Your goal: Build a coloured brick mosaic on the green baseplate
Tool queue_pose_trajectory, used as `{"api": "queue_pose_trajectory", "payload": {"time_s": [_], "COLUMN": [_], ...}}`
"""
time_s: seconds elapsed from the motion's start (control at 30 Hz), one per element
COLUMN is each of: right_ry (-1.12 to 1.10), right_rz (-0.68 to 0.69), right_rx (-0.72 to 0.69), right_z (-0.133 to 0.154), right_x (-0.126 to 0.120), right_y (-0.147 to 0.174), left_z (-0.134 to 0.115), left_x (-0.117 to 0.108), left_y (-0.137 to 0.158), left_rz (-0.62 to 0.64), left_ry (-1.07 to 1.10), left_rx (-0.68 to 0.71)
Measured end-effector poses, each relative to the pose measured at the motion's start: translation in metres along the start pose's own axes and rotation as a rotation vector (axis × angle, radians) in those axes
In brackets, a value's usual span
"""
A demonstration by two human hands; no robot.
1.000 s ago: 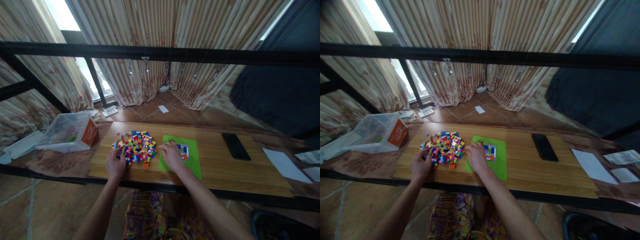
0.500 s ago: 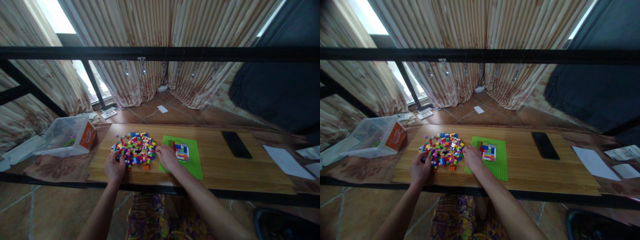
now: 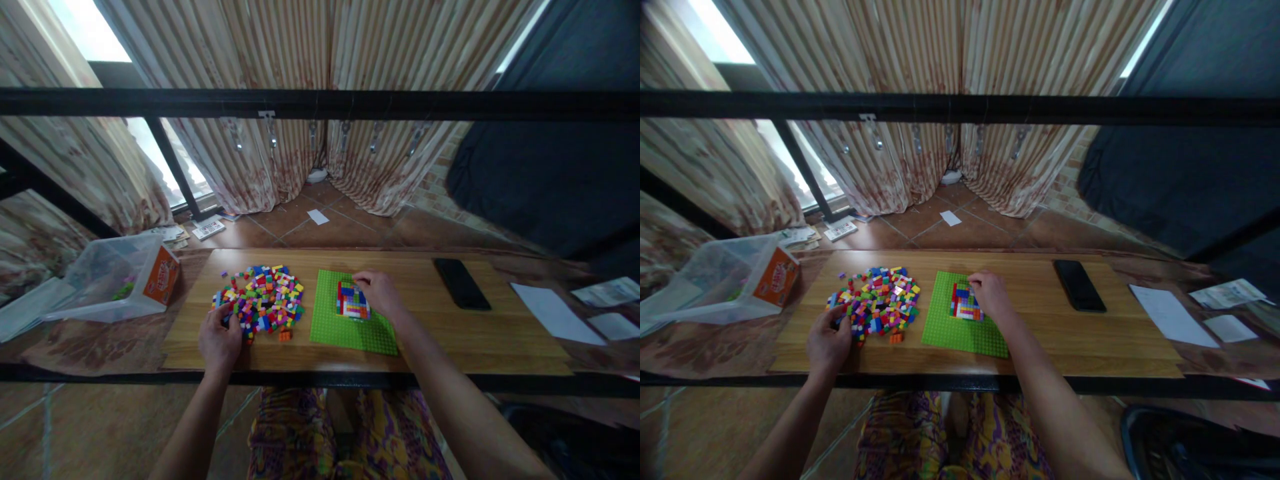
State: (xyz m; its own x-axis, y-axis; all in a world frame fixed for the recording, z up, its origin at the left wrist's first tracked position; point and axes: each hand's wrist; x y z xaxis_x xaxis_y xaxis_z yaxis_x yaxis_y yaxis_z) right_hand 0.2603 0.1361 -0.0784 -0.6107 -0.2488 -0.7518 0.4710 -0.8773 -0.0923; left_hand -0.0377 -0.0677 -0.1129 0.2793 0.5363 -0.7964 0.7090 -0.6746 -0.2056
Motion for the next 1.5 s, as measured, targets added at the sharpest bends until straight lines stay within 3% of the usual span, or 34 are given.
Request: {"api": "queue_pose_trajectory", "payload": {"time_s": [0.4, 0.63, 1.1, 1.5], "right_ry": [0.024, -0.208, -0.396, -0.344], "right_rz": [0.108, 0.081, 0.096, 0.001], "right_rx": [-0.046, 0.057, 0.060, 0.060], "right_z": [-0.009, -0.018, -0.028, -0.026], "right_x": [0.006, 0.012, 0.018, 0.020], "right_y": [-0.002, -0.008, -0.008, -0.002], "left_z": [-0.001, -0.002, 0.002, 0.002], "left_x": [0.000, 0.001, 0.004, 0.005], "left_y": [0.001, 0.002, 0.002, 0.002], "left_rz": [-0.012, -0.017, -0.030, -0.032], "left_ry": [0.026, 0.043, 0.032, 0.020], "left_rx": [-0.002, -0.017, 0.002, 0.017]}}
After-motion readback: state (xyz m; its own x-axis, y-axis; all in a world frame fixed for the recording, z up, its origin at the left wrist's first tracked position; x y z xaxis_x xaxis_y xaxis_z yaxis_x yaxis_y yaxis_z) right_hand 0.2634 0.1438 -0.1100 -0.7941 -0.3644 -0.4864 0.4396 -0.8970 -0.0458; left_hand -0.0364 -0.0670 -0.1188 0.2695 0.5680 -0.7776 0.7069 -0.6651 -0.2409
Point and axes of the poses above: each hand's wrist, its own y-axis away from the middle knuckle, its own x-axis out of the palm, z = x × y, and after that the axes turned 8 degrees about z, right-handed
